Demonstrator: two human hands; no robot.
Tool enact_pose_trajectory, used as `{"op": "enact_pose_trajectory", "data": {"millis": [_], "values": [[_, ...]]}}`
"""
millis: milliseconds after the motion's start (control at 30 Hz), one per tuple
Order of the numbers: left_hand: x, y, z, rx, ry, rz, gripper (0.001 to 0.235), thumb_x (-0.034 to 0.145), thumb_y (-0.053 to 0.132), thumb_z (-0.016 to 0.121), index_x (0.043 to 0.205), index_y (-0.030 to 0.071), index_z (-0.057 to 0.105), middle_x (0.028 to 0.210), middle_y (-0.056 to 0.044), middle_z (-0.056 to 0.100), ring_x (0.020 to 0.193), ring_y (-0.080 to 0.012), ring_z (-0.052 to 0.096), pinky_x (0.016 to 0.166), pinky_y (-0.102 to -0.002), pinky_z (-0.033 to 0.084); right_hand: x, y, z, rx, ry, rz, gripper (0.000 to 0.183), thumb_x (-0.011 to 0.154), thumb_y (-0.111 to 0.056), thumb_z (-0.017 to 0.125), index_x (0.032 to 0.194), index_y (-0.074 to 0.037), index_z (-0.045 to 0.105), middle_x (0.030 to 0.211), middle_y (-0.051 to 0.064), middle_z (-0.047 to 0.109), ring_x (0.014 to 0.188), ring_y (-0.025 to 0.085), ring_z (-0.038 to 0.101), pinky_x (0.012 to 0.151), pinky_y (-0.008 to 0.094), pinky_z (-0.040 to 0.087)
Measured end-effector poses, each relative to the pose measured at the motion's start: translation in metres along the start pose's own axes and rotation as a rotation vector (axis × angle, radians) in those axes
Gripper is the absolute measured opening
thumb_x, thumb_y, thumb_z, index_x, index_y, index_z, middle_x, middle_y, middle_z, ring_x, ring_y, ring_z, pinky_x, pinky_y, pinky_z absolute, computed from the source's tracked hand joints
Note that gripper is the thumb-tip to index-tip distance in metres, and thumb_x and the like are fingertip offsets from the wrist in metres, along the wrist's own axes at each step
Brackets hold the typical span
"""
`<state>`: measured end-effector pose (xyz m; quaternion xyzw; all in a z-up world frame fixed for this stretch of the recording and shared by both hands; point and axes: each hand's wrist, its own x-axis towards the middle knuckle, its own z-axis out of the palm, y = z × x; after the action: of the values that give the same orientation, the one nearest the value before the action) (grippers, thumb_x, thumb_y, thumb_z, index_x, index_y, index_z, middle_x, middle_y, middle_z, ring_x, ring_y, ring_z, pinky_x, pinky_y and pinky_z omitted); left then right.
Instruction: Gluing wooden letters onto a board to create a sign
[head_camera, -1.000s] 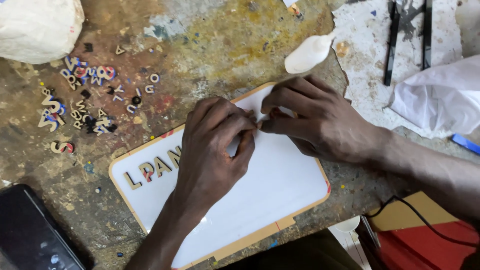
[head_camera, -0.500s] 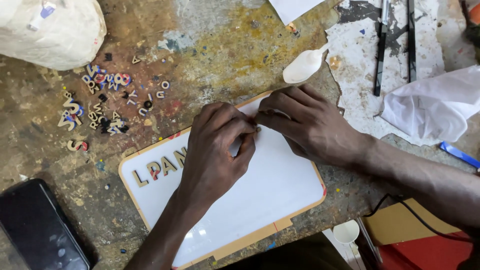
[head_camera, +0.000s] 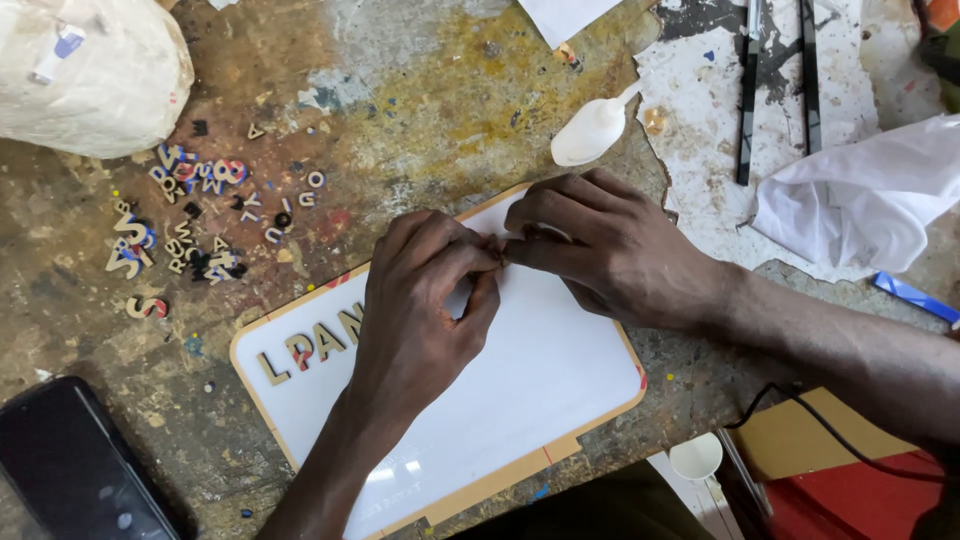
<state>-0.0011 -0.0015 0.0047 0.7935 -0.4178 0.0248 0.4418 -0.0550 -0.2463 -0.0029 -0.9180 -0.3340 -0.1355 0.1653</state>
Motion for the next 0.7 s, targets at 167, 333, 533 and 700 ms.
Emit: {"op": "enact_pose_trajectory", "data": {"millis": [167,333,533,700], "values": [[0.0013,0.0031,-0.001,0.041,-0.011,-0.011,0.01,0.101,-0.004,0.067,0.097,0.005,0.068,0.098,-0.006,0.066,0.098,-0.0315,0.056,0.09,-0.044,0.049,0.0027,0.0,-0.0013,0.011,-0.002,-0.003,0.03,0.108,0.003,0.059,0.128,-0.011,0.077,0.133,0.014,0.069,0.115,0.038,0.068,0.089,0.049,0.052],[-0.0008,0.0016,-0.0006,0.029,-0.016,-0.086,0.016,0.1,0.0,0.072,0.112,0.007,0.064,0.096,-0.007,0.068,0.101,-0.0326,0.058,0.09,-0.046,0.048,0.0037,0.0002,-0.0031,-0.03,0.001,-0.017,0.021,0.115,-0.002,0.059,0.124,-0.011,0.076,0.133,0.015,0.069,0.112,0.038,0.069,0.086,0.047,0.05],[-0.0032,0.0,0.0004,0.006,-0.024,-0.165,0.027,0.095,0.003,0.073,0.119,0.009,0.063,0.112,-0.004,0.073,0.107,-0.0317,0.062,0.097,-0.045,0.05,0.0061,0.002,-0.005,0.142,0.022,0.007,0.03,0.119,-0.006,0.049,0.136,-0.008,0.073,0.132,0.018,0.07,0.109,0.04,0.068,0.09,0.05,0.053],[-0.004,-0.0005,0.0003,-0.001,-0.035,-0.167,0.026,0.097,0.004,0.075,0.12,0.01,0.064,0.107,-0.004,0.073,0.106,-0.031,0.062,0.097,-0.045,0.05,0.0047,0.0045,-0.004,0.123,0.029,-0.032,0.023,0.118,-0.011,0.055,0.121,-0.01,0.078,0.129,0.014,0.071,0.114,0.04,0.069,0.087,0.05,0.051]]}}
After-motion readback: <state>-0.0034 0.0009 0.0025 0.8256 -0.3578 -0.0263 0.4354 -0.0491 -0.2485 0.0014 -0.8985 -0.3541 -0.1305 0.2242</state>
